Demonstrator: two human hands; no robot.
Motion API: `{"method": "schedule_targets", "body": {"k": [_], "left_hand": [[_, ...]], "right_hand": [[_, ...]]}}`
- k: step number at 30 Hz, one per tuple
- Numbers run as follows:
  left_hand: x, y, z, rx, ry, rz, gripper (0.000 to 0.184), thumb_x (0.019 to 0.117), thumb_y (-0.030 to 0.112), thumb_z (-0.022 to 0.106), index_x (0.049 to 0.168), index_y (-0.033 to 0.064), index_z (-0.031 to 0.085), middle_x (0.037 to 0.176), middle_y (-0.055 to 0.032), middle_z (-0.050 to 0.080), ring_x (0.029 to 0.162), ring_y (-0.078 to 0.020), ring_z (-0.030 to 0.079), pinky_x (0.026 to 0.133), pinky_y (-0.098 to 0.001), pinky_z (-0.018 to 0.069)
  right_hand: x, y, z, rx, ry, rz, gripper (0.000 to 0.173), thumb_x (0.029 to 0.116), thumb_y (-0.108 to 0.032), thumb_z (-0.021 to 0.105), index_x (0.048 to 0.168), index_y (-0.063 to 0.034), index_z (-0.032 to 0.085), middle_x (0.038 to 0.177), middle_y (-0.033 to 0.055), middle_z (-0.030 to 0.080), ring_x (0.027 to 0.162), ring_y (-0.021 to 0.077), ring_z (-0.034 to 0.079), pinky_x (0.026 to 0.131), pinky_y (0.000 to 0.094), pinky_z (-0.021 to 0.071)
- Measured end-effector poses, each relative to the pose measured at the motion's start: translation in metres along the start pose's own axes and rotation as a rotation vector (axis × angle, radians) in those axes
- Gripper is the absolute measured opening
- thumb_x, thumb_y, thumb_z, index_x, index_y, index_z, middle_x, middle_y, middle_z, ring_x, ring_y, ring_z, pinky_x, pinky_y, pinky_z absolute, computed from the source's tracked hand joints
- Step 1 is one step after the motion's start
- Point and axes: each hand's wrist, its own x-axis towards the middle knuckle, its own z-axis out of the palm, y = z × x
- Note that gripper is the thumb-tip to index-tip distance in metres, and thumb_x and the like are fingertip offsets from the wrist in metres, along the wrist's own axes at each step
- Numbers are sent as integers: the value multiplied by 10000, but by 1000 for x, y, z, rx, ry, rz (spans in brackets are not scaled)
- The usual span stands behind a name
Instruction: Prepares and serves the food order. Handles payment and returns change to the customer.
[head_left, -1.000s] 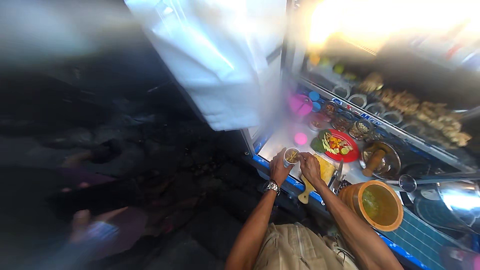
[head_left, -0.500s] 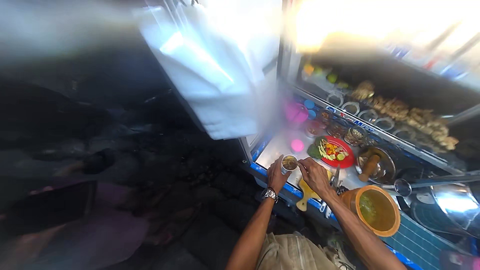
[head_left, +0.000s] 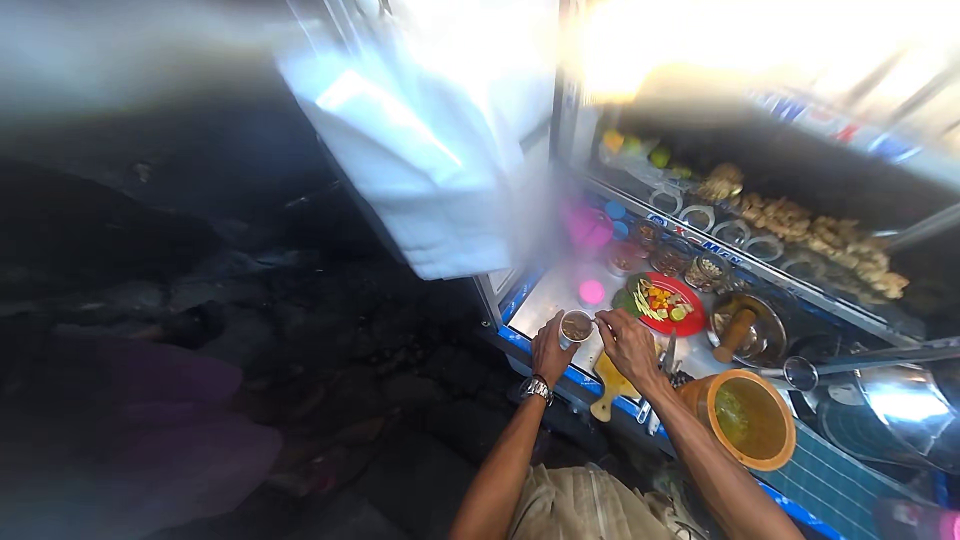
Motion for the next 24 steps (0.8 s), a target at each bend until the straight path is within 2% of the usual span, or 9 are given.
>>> {"method": "schedule_targets", "body": {"k": [3, 7, 12, 17, 24], "left_hand": [[0, 1, 0, 4, -6, -7, 807, 893, 323, 767, 1581, 172, 373, 1495, -120, 537, 1363, -318, 511, 1151, -536, 355], [-2, -4, 1, -3, -8, -6, 796, 895, 318, 763, 1576, 165, 383, 1495, -114, 540, 1363, -319, 512, 1148, -536, 360], [-2, -2, -1, -3, -8, 1, 794, 894, 321, 762, 1574, 146, 391, 1495, -135, 537, 1362, -331, 514, 1143, -545, 369], [-1, -2, -2, 11, -19, -3, 786, 902, 315, 755, 1575, 143, 387, 1492, -140, 537, 1355, -337, 518, 1141, -545, 366], [1, -5, 1, 31, -10, 17, 774, 907, 322, 748, 1569, 134, 393, 1472, -145, 554, 1331, -335, 536, 1128, -549, 372]], "right_hand": [[-3, 6, 10, 13, -59, 12, 287, 1048, -236, 530, 1139, -104, 767, 1022, 106, 737, 826, 263, 725, 710, 439, 590], [-16, 6, 5, 61, 32, -23, 266, 1039, -222, 556, 1129, -98, 774, 1027, 98, 743, 853, 231, 732, 716, 401, 602], [-37, 15, 2, 153, 211, -11, 220, 1015, -158, 605, 1121, -64, 773, 1060, 103, 751, 917, 189, 739, 777, 339, 613], [-57, 21, 16, 212, 235, 37, 216, 1012, -152, 610, 1120, -64, 776, 1075, 100, 752, 930, 172, 737, 797, 318, 609], [-59, 22, 26, 270, 275, 62, 214, 1012, -145, 612, 1117, -60, 777, 1084, 95, 754, 966, 158, 732, 835, 295, 601]]}}
